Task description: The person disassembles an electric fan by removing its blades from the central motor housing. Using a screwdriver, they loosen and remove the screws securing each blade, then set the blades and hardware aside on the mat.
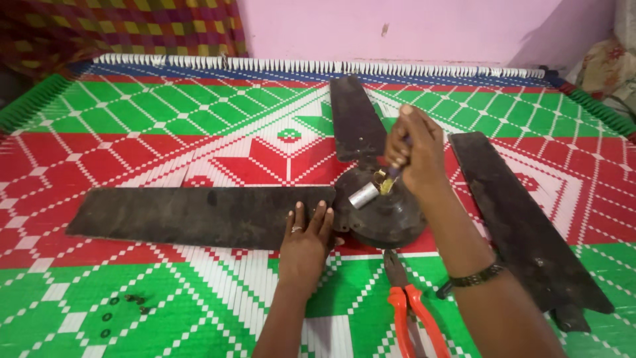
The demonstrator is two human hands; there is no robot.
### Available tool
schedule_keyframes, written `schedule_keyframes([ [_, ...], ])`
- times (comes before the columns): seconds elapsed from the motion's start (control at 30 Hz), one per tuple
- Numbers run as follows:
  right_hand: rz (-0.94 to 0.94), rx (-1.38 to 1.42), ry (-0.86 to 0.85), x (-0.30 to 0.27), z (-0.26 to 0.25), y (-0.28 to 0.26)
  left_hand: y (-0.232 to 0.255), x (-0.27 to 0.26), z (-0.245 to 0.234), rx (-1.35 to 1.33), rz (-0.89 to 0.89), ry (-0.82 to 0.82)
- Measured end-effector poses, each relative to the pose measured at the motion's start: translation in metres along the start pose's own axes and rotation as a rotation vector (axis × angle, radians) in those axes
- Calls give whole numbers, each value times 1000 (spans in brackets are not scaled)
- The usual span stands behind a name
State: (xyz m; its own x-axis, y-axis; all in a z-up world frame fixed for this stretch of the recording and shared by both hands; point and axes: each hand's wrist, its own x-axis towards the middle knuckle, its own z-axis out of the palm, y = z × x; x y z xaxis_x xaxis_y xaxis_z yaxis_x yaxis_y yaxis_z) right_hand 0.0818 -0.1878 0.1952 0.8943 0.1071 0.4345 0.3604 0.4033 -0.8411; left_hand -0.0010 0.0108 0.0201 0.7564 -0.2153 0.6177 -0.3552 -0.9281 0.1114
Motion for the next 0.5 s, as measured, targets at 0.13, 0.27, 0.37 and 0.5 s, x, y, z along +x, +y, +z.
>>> schedule_keyframes([
  [0.13,-41,-172,18,-4,-22,-17,-10,2,7,22,35,-46],
  [0.27,31,-480,-14,2,-46,-20,-30,10,17,80,116,-118],
  [0.37,-98,-946,-92,8,-56,-11,-45,14,18,178,206,-98],
  [0.5,-26,-1324,-226,14,-66,-4,-57,31,12,37,214,-204],
])
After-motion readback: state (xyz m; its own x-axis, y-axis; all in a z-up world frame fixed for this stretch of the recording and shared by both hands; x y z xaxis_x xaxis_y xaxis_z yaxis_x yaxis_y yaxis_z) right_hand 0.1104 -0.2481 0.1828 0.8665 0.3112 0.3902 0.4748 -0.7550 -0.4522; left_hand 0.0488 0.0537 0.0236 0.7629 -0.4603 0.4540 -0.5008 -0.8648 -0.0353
